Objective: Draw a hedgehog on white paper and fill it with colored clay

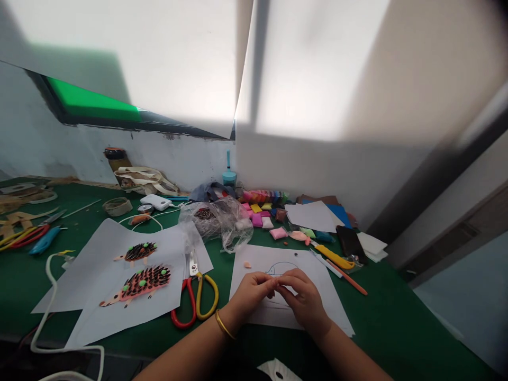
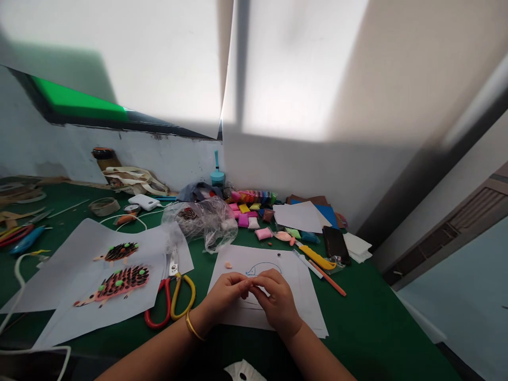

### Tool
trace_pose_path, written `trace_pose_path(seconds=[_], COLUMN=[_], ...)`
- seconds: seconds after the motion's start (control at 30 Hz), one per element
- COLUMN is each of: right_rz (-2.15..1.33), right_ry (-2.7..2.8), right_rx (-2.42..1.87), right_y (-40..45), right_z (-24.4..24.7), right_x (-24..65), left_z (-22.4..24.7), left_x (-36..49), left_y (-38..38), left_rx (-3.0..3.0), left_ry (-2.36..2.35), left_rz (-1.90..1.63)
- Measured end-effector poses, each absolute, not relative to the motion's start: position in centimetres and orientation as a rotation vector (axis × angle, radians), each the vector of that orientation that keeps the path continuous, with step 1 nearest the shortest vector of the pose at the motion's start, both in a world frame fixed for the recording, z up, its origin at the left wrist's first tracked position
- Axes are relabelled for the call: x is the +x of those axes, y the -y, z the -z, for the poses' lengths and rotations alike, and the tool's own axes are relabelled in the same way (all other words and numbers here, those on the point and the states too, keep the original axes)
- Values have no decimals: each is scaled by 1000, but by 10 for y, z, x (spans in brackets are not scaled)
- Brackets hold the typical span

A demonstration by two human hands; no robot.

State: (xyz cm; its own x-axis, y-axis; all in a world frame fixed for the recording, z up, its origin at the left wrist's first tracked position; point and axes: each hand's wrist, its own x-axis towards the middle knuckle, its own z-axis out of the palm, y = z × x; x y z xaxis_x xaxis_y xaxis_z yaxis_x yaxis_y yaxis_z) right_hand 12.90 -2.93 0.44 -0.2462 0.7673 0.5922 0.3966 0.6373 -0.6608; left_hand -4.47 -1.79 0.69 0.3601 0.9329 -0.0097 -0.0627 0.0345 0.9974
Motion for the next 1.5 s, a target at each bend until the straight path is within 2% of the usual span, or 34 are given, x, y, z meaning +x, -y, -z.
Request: trace_pose_path(seconds=[0.43, 1.2, 1.5], right_rz=[-496, -654, -685], right_ry=[1838, 1729, 1797], right_rx=[-959, -1008, -968], right_y=[28, 28, 29], right_z=[-2, -3, -9], right_x=[132, 130, 127], left_z=[-7, -5, -5], left_x=[-44, -42, -43], left_y=[16, 22, 20], left_rx=[1279, 1653, 1453], left_ry=[-992, -1108, -957], left_rz=[-1028, -1133, -1086])
